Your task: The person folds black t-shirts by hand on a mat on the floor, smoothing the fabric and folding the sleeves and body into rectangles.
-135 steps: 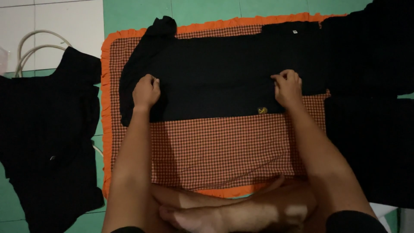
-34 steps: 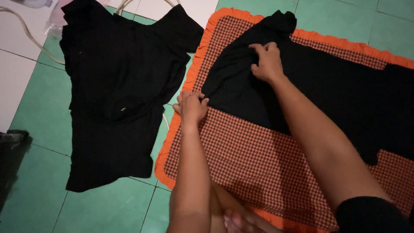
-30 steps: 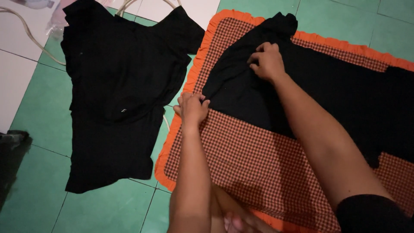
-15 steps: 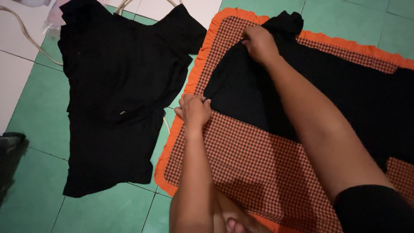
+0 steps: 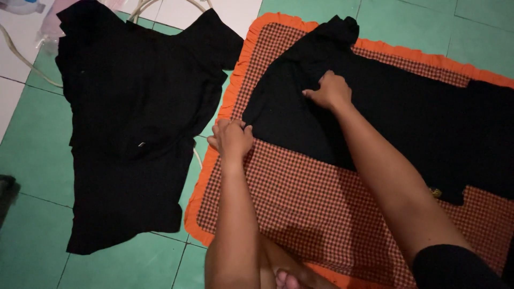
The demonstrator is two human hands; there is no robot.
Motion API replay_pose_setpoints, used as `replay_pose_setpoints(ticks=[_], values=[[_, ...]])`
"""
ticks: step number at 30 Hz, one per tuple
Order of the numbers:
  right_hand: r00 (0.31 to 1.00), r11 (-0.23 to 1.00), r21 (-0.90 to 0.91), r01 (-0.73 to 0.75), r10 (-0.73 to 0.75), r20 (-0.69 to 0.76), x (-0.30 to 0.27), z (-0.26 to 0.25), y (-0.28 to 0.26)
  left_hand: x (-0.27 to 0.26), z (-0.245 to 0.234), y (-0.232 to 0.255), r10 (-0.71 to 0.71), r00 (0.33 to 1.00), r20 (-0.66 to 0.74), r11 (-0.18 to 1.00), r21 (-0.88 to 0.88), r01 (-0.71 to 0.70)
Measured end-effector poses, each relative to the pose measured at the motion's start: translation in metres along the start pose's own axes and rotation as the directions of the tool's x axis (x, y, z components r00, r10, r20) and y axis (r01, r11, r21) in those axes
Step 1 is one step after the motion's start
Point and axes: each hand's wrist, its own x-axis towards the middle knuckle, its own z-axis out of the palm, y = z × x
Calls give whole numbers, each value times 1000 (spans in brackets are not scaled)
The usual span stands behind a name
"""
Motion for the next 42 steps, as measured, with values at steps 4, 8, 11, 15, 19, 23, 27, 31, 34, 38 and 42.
replay_pose_setpoints(ticks=[4, 8, 11, 15, 19, 23, 27, 31, 34, 38, 42], values=[[999, 998, 47, 42, -41, -28, 28, 15, 25, -2, -1, 0, -16, 1000, 17, 1000, 7, 15], [992, 953, 283, 105, -82, -92, 42, 7, 42, -1, -1, -1, -3, 1000, 16, 1000, -3, 4], [992, 911, 394, 119, -92, -87, 43, -11, 43, 6, 9, -7, 31, 999, -16, 999, -8, -31], [997, 960, 268, 77, -72, -31, 52, -18, 53, 7, 10, -7, 70, 997, -33, 998, -8, -70], [998, 997, 68, -37, 34, 47, 46, -30, 37, 9, 15, -10, 80, 995, -65, 997, -2, -81], [995, 1000, 8, -15, 15, 100, 42, -31, 22, 11, 16, -11, 96, 992, -80, 995, 10, -95], [851, 856, -196, 479, -507, -138, 84, 1, 42, 8, 12, -7, 89, 992, -88, 996, 20, -88], [799, 788, -181, 589, -601, -16, 96, 2, 20, 7, 13, -7, 87, 989, -119, 996, 27, -84], [795, 769, -209, 604, -600, 88, 104, 0, 11, 8, 15, -8, 75, 988, -135, 997, 2, -76], [700, 706, -56, 706, -708, -92, 115, -1, 18, 6, 14, -8, 86, 979, -186, 996, 18, -84], [671, 693, -49, 719, -711, -210, 131, 12, 34, 5, 6, 0, -45, 982, -185, 999, 19, 50]])
